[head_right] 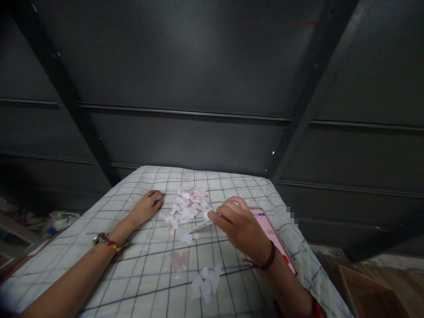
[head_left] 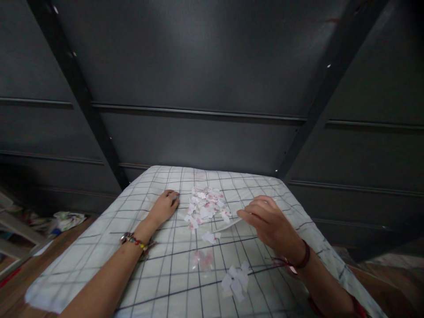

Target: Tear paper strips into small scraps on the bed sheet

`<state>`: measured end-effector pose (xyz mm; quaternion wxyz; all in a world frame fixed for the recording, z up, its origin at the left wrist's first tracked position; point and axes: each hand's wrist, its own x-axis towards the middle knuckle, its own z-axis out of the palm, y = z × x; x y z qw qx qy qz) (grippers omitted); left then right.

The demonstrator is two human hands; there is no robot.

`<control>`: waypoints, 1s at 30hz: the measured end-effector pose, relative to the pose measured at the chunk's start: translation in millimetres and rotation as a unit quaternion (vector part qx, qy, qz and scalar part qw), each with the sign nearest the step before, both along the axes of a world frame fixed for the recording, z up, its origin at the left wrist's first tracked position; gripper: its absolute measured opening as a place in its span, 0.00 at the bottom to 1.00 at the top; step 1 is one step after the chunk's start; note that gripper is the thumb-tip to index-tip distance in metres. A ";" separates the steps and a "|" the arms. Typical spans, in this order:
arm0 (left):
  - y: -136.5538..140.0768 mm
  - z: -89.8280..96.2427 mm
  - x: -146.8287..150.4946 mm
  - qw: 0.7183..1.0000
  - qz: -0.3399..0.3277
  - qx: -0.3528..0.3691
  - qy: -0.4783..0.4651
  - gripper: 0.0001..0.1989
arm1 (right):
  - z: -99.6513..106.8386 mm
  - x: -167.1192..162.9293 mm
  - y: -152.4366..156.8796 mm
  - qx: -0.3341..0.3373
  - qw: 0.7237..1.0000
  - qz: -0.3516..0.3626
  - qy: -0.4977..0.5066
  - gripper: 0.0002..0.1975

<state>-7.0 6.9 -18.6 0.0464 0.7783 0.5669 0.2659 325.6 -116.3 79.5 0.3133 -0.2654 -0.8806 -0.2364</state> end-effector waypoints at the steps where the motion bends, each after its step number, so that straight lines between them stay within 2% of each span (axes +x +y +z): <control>1: 0.0 0.2 0.1 1.000 -0.001 0.001 -0.004 0.15 | 0.4 0.5 -0.1 0.002 1.000 0.002 0.010 0.16; 5: -1.2 2.1 0.6 1.000 -0.003 -0.001 -0.008 0.16 | -1.4 0.8 1.6 -0.010 1.000 0.009 0.003 0.14; 11: -1.5 3.6 0.5 1.000 -0.003 -0.012 0.008 0.18 | -7.6 6.4 6.3 -0.035 0.999 -0.017 0.032 0.18; 18: 1.6 0.9 -0.3 1.000 -0.010 -0.003 0.004 0.16 | -12.6 13.7 13.1 -0.089 0.996 0.004 0.014 0.20; 23: 3.2 -1.1 -1.2 1.000 -0.008 -0.002 0.006 0.17 | -19.0 25.0 23.5 -0.036 0.995 -0.055 0.075 0.19; 30: 4.5 -3.2 -2.0 1.000 -0.007 0.002 0.016 0.18 | -24.0 30.8 29.1 0.004 0.994 -0.100 0.038 0.18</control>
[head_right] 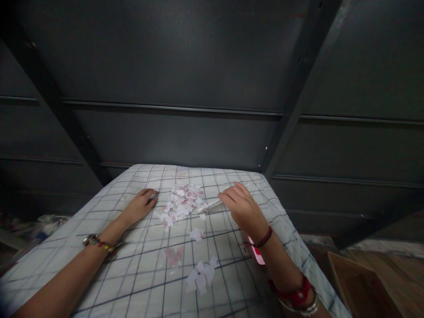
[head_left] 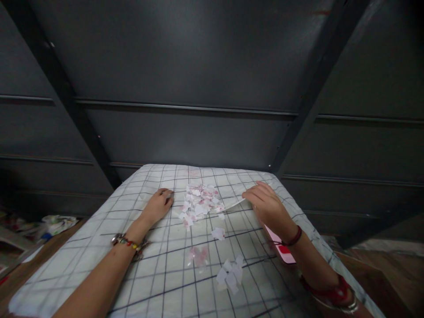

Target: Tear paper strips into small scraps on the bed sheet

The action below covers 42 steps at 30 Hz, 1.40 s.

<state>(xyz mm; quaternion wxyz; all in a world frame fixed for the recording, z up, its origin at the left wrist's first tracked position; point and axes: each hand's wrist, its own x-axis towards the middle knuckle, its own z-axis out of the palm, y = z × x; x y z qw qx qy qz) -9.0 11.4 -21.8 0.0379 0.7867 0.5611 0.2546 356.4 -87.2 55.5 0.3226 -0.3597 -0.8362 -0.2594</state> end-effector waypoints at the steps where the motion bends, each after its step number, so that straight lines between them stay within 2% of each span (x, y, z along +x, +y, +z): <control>1: 0.1 -0.2 0.1 1.000 0.000 0.000 0.001 0.18 | 1.1 1.8 -0.3 0.005 1.000 -0.007 0.000 0.18; 7: 0.5 -0.5 -0.1 1.000 0.000 0.002 0.000 0.17 | 10.8 12.4 -3.3 0.008 0.999 -0.004 -0.031 0.15; 11: 0.4 0.2 -0.6 1.000 0.001 0.003 -0.001 0.17 | 11.9 15.0 -2.5 0.038 0.999 -0.021 -0.022 0.13; 18: -0.6 3.6 -0.4 1.000 -0.007 0.002 0.004 0.18 | 13.7 17.8 -2.5 0.021 0.999 0.016 -0.024 0.11; 24: -1.0 4.3 -0.6 1.000 -0.007 0.001 0.007 0.19 | 14.2 20.3 -1.7 0.038 0.999 -0.016 -0.028 0.13; 31: -0.3 2.6 -1.3 1.000 -0.009 0.006 0.010 0.19 | 16.1 25.2 -4.7 -0.017 0.999 0.016 -0.028 0.12; 37: 0.5 1.5 -1.2 1.000 -0.013 0.009 0.005 0.18 | 17.5 23.4 -5.8 0.004 0.999 -0.021 -0.042 0.13; 42: 0.6 0.1 -1.0 1.000 -0.009 0.008 -0.001 0.19 | 17.0 24.3 -4.6 -0.023 0.999 0.018 -0.024 0.15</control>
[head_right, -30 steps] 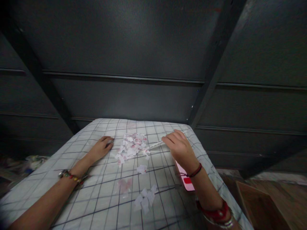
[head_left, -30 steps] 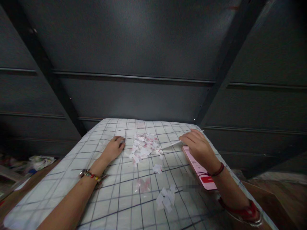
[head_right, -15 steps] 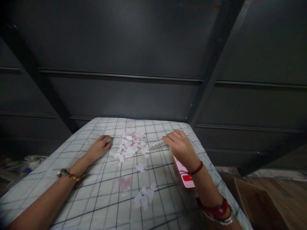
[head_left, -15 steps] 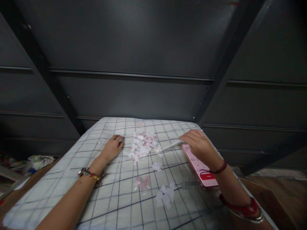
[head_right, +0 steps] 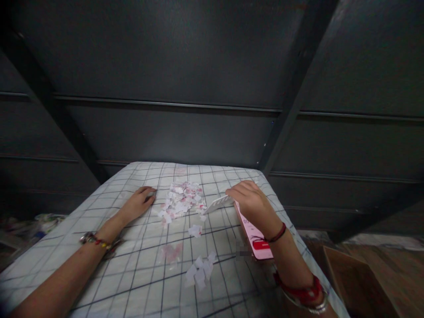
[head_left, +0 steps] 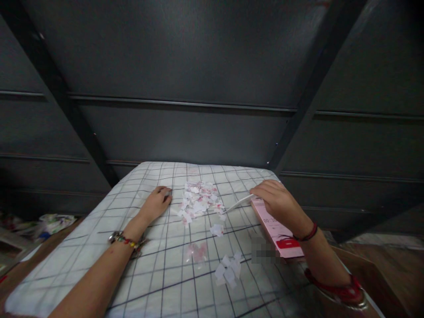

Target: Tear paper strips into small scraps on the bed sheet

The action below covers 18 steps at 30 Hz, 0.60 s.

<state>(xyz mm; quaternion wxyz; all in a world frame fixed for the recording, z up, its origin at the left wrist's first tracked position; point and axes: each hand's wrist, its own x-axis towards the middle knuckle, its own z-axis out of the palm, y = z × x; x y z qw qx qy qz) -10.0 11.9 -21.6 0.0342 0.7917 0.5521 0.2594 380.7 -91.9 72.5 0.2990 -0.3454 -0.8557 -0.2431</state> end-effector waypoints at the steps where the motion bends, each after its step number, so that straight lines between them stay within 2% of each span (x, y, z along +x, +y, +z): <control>1: 0.0 -0.1 0.1 1.000 0.001 -0.002 0.001 0.19 | 0.3 -0.5 -0.1 0.002 1.000 0.001 0.002 0.15; 5: 0.2 0.1 0.2 1.000 0.003 -0.006 0.008 0.20 | 0.8 -3.1 -0.6 0.032 0.999 -0.014 -0.009 0.13; 10: 0.3 0.7 -0.6 1.000 0.003 -0.009 0.012 0.20 | -1.7 -3.0 -0.2 -0.005 1.000 0.004 -0.005 0.11; 18: -1.4 3.1 0.6 1.000 0.004 -0.012 0.007 0.20 | -1.6 -12.0 -2.2 0.014 1.000 0.015 0.006 0.13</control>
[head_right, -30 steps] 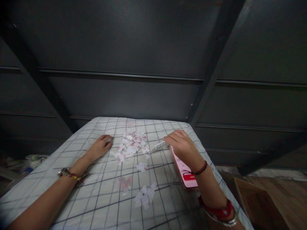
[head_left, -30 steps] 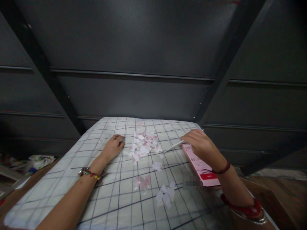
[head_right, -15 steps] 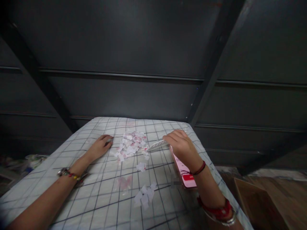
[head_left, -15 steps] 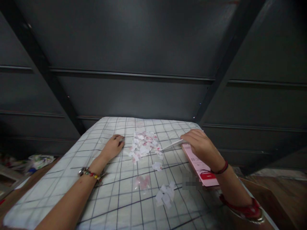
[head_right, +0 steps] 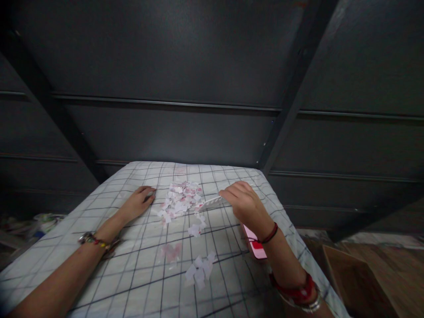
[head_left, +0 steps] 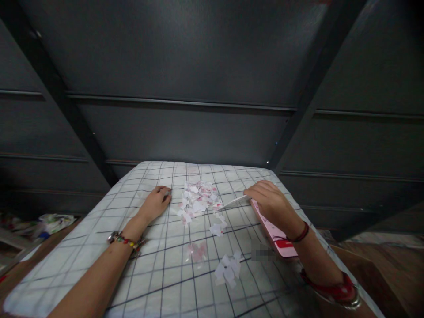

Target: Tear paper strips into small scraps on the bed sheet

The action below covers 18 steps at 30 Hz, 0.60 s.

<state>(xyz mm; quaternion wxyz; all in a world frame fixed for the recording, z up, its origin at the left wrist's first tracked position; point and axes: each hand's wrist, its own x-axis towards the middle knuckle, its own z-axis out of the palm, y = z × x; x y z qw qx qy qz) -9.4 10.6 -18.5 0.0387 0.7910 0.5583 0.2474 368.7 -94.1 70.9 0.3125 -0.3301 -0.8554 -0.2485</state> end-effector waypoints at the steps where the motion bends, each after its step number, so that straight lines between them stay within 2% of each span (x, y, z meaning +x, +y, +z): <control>1: -0.3 0.2 0.2 1.000 0.001 0.000 0.000 0.20 | 0.4 -0.1 -0.6 -0.007 1.000 0.003 -0.001 0.13; 4: -1.2 1.1 0.4 1.000 0.000 0.000 -0.006 0.19 | 1.4 1.0 -2.2 -0.015 1.000 0.001 0.005 0.14; 18: -1.1 1.7 0.5 1.000 -0.002 -0.003 0.005 0.20 | -3.1 -0.4 0.6 0.043 0.997 -0.066 -0.026 0.15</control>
